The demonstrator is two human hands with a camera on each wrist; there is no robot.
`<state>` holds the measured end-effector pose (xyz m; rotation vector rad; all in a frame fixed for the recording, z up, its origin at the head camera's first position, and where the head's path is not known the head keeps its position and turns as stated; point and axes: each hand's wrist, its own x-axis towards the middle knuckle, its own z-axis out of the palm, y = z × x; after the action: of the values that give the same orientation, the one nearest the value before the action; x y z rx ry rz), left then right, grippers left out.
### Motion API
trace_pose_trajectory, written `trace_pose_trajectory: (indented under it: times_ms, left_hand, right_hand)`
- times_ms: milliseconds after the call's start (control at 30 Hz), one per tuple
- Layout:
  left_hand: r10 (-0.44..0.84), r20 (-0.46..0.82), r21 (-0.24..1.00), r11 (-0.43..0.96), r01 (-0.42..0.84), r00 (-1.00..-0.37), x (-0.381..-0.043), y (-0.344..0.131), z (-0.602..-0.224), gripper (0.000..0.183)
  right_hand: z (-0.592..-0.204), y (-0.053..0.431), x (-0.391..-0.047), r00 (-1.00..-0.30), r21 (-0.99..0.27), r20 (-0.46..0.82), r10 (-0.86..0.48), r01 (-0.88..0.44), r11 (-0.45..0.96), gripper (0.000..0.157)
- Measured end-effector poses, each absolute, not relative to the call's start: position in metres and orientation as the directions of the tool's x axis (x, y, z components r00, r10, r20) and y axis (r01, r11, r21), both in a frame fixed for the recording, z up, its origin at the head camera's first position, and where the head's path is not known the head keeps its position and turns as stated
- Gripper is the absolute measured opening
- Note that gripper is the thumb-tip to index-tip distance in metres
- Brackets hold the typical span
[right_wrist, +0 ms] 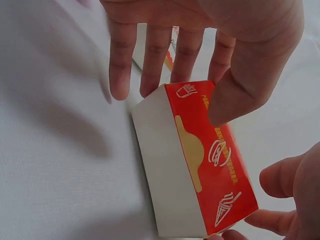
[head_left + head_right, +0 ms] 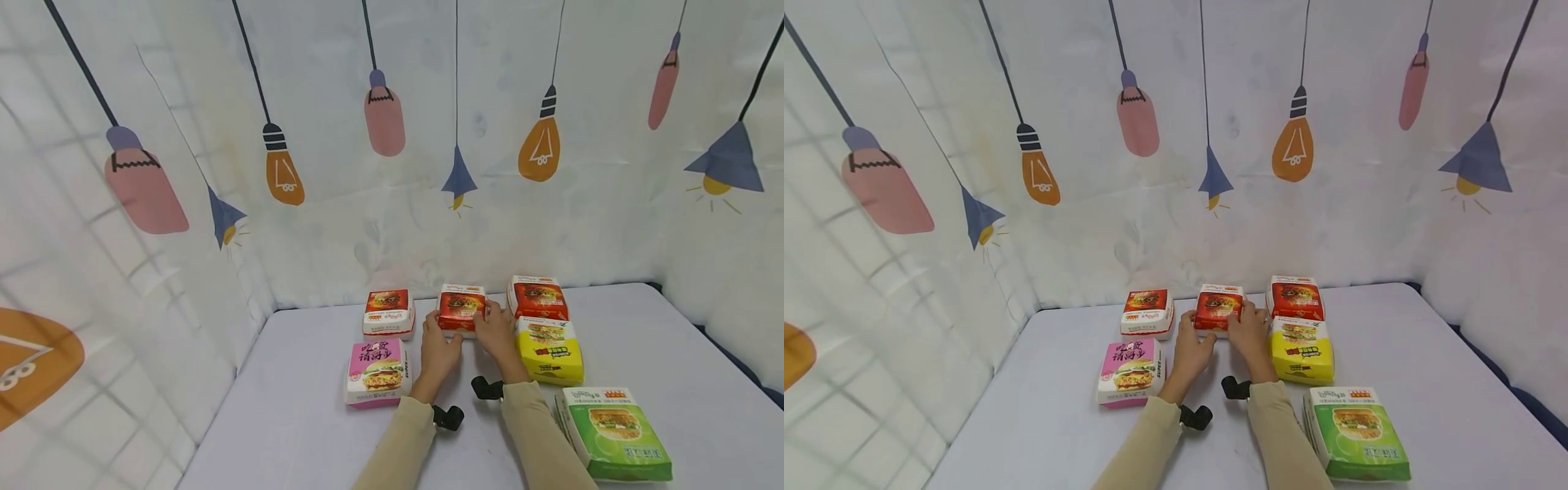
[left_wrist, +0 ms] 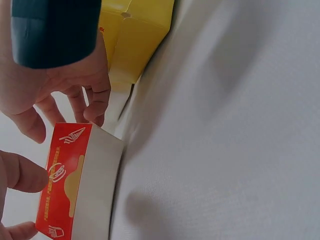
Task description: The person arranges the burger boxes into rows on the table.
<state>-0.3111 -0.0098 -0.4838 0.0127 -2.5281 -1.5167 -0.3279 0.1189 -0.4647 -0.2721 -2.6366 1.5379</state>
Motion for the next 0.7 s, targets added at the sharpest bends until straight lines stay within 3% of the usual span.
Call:
trace_pose_trajectory:
  times_ms: [467, 700]
  left_hand:
    - [-0.107, 0.151, 0.863, 0.498, 0.078, -0.983, -0.3097, -0.0106, -0.4811, 0.071]
    - [-0.115, 0.174, 0.853, 0.514, 0.091, -0.978, -0.3098, -0.0111, -0.4829, 0.073]
  right_hand:
    - [-0.4718, 0.1190, -0.3306, -0.977, -0.893, -0.043, 0.210, 0.131, 0.430, 0.049]
    - [-0.4748, 0.1187, -0.3313, -0.972, -0.888, -0.060, 0.226, 0.155, 0.434, 0.054]
